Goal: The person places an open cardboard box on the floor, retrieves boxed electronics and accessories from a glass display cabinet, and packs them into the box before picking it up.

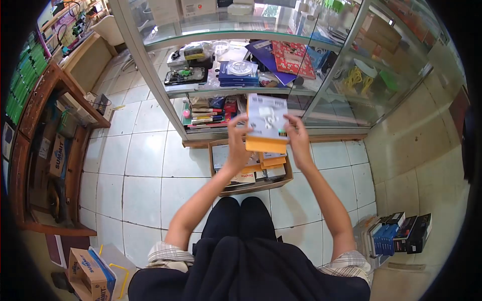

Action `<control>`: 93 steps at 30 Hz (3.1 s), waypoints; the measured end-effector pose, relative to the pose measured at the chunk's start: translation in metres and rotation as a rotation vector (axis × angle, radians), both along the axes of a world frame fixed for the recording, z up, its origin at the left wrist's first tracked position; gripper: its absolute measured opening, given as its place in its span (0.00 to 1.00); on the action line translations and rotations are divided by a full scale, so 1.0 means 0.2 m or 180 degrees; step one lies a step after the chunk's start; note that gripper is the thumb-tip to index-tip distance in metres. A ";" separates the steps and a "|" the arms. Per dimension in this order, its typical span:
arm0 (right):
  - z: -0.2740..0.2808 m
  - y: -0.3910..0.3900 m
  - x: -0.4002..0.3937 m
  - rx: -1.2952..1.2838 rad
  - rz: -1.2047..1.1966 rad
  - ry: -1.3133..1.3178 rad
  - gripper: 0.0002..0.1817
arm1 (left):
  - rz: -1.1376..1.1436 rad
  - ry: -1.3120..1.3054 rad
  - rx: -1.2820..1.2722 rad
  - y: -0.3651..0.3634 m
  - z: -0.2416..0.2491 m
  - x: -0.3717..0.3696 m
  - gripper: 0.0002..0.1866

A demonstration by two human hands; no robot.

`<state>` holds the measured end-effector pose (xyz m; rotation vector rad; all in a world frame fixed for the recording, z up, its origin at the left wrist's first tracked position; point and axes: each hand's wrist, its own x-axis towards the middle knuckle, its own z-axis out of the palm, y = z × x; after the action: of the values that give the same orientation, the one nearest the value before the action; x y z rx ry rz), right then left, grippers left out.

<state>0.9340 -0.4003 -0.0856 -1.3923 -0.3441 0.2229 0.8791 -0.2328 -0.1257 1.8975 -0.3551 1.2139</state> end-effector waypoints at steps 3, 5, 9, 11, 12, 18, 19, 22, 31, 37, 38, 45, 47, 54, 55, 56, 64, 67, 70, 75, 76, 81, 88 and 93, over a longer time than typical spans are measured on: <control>-0.29 -0.04 0.04 -0.0697 -0.0306 -0.0381 0.18 | -0.0090 0.0519 -0.0204 -0.14 -0.35 0.02 0.23; -0.46 -0.07 0.10 -0.0145 -0.0384 -0.0087 0.20 | -0.0253 0.1177 -0.0563 -0.19 -0.54 0.04 0.19; -0.74 -0.11 0.20 -0.0378 -0.0472 0.0192 0.21 | -0.0348 0.1566 -0.1193 -0.23 -0.69 0.06 0.15; -0.88 -0.10 0.25 -0.0513 -0.0425 0.0158 0.20 | -0.0292 0.1673 -0.1191 -0.24 -0.74 0.08 0.15; -0.93 -0.09 0.27 -0.0632 -0.0381 0.0099 0.19 | -0.0242 0.1755 -0.1174 -0.24 -0.77 0.09 0.15; -1.04 -0.10 0.29 -0.1869 -0.0775 -0.1120 0.16 | -0.0419 0.2103 -0.1206 -0.28 -0.86 0.12 0.16; -1.04 -0.09 0.28 -0.2095 -0.0772 -0.1181 0.15 | -0.0400 0.2198 -0.1291 -0.30 -0.86 0.13 0.17; -1.08 -0.08 0.27 -0.2067 -0.0814 -0.1132 0.15 | 0.0296 0.1986 -0.0307 -0.34 -0.84 0.14 0.20; -0.99 -0.09 0.25 -0.2487 -0.0889 -0.1623 0.17 | -0.0404 0.2301 -0.0223 -0.21 -0.79 0.10 0.30; -0.26 0.03 0.18 -0.1671 -0.0525 -0.2187 0.17 | -0.0176 0.1367 -0.0143 0.00 -0.06 0.07 0.29; -0.10 0.06 0.16 -0.1570 -0.0502 -0.2484 0.17 | -0.0108 0.1054 -0.0126 0.03 0.08 0.07 0.28; 0.70 0.39 0.39 -0.0114 -0.0691 -0.3296 0.16 | -0.0331 -0.0215 -0.0151 0.24 0.83 0.27 0.25; 0.86 0.53 0.51 0.0220 -0.0472 -0.2874 0.20 | -0.0066 -0.0306 -0.0104 0.33 0.99 0.41 0.25; 0.94 0.96 1.12 -0.1281 -0.0707 -0.2147 0.33 | 0.1086 0.1040 -0.0034 0.71 1.08 1.20 0.33; 0.95 0.99 1.15 -0.1553 -0.0543 -0.1680 0.36 | 0.1088 0.1023 -0.0034 0.75 1.07 1.29 0.33; 0.96 1.02 1.17 -0.1551 -0.0546 -0.1690 0.36 | 0.1080 0.1466 -0.0084 0.79 1.05 1.38 0.34; 0.93 1.10 1.31 -0.1789 -0.0197 -0.1715 0.39 | 0.1006 0.2280 0.0033 0.77 1.06 1.41 0.34; 0.94 1.02 1.22 -0.1182 0.0119 -0.1504 0.37 | 0.1013 0.1666 0.0108 0.77 1.02 1.39 0.30; 0.91 0.99 1.16 -0.1465 -0.0365 -0.2370 0.35 | 0.0940 0.0794 -0.0179 0.71 1.02 1.28 0.27; 0.86 0.78 0.76 -0.0803 -0.0959 -0.3109 0.24 | -0.0327 0.0095 -0.0549 0.51 1.07 0.77 0.22; 0.86 0.71 0.64 -0.0790 -0.1011 -0.3387 0.23 | -0.0316 0.0195 -0.0582 0.47 1.06 0.64 0.22; 0.59 0.42 0.20 -0.1104 -0.0938 -0.4012 0.21 | -0.0818 0.0534 -0.0399 0.34 0.77 0.14 0.19; -0.31 0.30 -0.08 -0.1751 0.0535 -0.1941 0.21 | -0.0409 0.2341 -0.1368 0.24 -0.25 -0.10 0.10; -0.87 0.37 -0.11 -0.1795 0.0113 -0.1597 0.20 | -0.0051 0.2364 -0.1219 0.16 -0.74 -0.06 0.13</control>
<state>0.9129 -0.3256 -0.2598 -2.0005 -0.7623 -0.0121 0.8681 -0.1999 -0.2730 1.8415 0.2463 0.4504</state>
